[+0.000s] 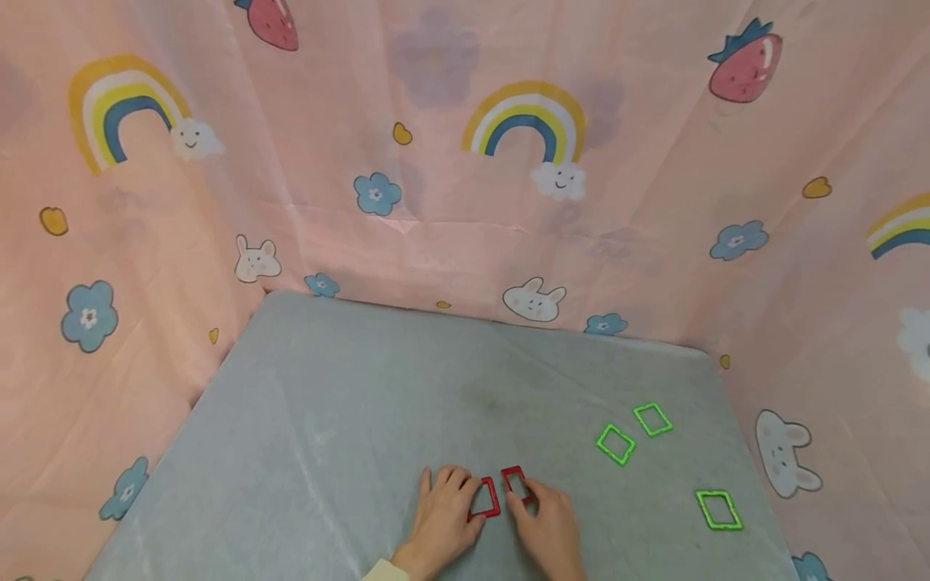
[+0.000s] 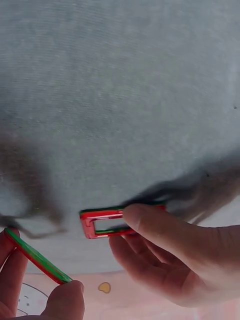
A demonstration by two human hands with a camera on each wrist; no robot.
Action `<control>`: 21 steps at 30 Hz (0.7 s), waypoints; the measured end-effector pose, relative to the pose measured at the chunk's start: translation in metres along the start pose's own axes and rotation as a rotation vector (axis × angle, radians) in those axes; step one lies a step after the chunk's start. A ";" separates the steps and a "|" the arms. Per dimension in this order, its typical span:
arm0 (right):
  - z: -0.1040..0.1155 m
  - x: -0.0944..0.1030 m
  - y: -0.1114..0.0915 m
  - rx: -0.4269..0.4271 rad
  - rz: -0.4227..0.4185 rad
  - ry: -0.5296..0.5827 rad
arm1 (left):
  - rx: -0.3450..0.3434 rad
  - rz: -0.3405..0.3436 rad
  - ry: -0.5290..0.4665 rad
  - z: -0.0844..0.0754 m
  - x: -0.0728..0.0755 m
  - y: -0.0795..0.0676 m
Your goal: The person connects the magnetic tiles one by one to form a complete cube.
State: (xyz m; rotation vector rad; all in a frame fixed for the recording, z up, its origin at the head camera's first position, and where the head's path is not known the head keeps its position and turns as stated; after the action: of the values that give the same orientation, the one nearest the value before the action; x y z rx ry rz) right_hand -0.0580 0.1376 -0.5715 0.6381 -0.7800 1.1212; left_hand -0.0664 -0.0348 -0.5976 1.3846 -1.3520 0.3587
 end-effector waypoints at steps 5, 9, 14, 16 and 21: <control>0.002 -0.003 -0.001 0.019 -0.008 0.060 | 0.001 0.000 0.001 0.000 0.000 0.001; 0.006 -0.004 -0.003 0.023 0.004 0.100 | 0.005 0.005 0.001 0.000 -0.001 0.001; 0.010 -0.007 -0.005 -0.001 0.042 0.148 | 0.007 0.016 0.010 0.001 -0.001 0.001; 0.010 -0.009 -0.006 -0.019 0.059 0.161 | 0.008 0.015 0.006 0.001 -0.001 0.001; 0.012 -0.011 -0.008 -0.028 0.093 0.199 | 0.016 0.010 -0.019 0.001 -0.001 0.001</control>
State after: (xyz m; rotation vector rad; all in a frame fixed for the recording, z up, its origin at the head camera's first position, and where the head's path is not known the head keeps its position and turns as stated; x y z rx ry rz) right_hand -0.0553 0.1196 -0.5744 0.4625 -0.6585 1.2361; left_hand -0.0681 -0.0348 -0.5983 1.3978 -1.3745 0.3647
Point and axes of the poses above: each hand's wrist, its own y-axis towards the middle knuckle, its own x-axis out of the back of the hand, z = x × y, the point moved 1 cm from there along y, towards the middle knuckle, and after that the axes turned 12 degrees about -z, right-handed, at the moved point
